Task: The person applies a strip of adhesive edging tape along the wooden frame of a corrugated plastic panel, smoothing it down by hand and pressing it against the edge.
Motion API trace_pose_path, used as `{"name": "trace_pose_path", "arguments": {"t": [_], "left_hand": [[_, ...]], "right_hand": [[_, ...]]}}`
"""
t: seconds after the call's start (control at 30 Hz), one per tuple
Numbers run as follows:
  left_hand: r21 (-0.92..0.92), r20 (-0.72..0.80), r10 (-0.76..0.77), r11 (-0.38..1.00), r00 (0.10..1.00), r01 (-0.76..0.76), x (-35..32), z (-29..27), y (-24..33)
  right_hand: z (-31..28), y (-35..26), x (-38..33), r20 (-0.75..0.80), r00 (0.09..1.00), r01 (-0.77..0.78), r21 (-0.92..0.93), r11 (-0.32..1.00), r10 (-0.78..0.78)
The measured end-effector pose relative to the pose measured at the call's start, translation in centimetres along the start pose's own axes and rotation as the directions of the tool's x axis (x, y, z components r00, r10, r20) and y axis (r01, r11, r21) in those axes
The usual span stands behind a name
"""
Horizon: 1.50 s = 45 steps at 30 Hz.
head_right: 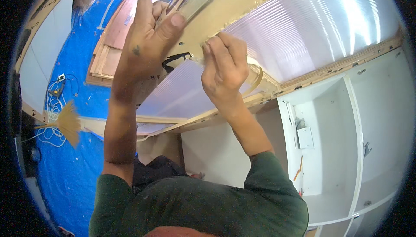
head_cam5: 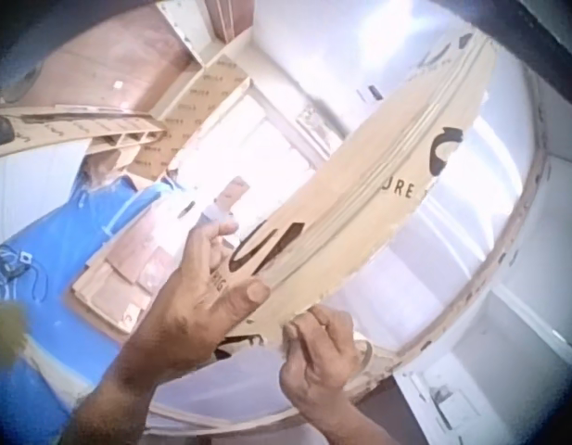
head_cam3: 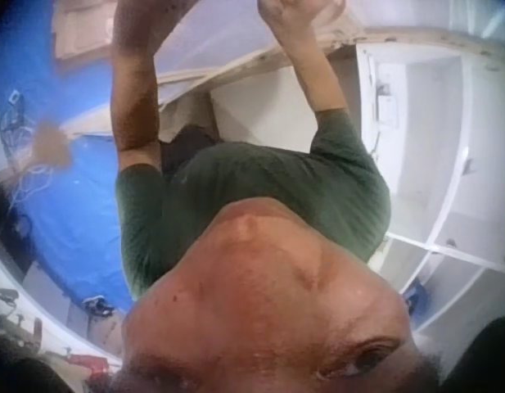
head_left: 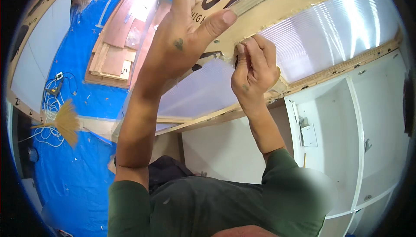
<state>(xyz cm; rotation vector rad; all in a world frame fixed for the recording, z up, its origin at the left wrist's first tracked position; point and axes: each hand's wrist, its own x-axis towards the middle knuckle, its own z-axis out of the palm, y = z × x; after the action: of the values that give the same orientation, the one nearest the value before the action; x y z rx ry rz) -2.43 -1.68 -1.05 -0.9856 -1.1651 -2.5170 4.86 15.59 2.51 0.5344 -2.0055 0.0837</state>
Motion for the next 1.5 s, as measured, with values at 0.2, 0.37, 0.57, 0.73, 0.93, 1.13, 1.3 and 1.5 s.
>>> {"name": "trace_pose_path", "arguments": {"t": [0.2, 0.37, 0.57, 0.73, 0.93, 1.13, 1.3, 1.5], "left_hand": [[-0.105, 0.042, -0.07, 0.992, 0.997, 0.074, -0.1, -1.0, 0.6], [-0.155, 0.065, -0.11, 0.981, 0.992, 0.119, -0.1, -0.9, 1.2], [-0.11, -0.001, -0.063, 0.992, 0.998, 0.063, -0.2, 0.0, -1.1], [-0.058, -0.039, -0.104, 0.993, 0.994, 0.101, -0.1, 0.4, -0.2], [0.048, 0.009, 0.027, 0.998, 1.0, -0.028, 0.1, -0.9, -0.6], [-0.21, 0.011, -0.225, 0.952, 0.974, 0.223, 0.0, 0.0, 2.5], [-0.098, 0.079, -0.138, 0.985, 0.987, 0.145, 0.3, -1.8, -1.3], [-0.086, -0.03, -0.073, 0.994, 0.997, 0.07, -0.1, -0.4, -2.2]], "right_hand": [[-3.0, 1.4, 1.0, 0.225, 0.931, 0.321, -0.13, 0.938, -0.288], [-3.4, 2.7, 1.3, 0.198, 0.949, 0.245, 0.024, 0.969, -0.244], [-2.6, 2.6, 2.2, 0.173, 0.926, 0.337, 0.025, 0.941, -0.336], [-2.2, 2.2, 1.8, 0.17, 0.924, 0.351, -0.025, 0.936, -0.342], [-1.8, 2.1, 1.2, 0.112, 0.946, 0.309, -0.033, 0.95, -0.304], [-4.3, 2.5, 3.5, 0.326, 0.902, 0.285, 0.041, 0.958, -0.283], [-6.3, 3.0, 4.1, 0.468, 0.846, 0.262, 0.054, 0.964, -0.256], [-7.0, 4.2, 2.8, 0.493, 0.836, 0.224, 0.093, 0.97, -0.24]]}}
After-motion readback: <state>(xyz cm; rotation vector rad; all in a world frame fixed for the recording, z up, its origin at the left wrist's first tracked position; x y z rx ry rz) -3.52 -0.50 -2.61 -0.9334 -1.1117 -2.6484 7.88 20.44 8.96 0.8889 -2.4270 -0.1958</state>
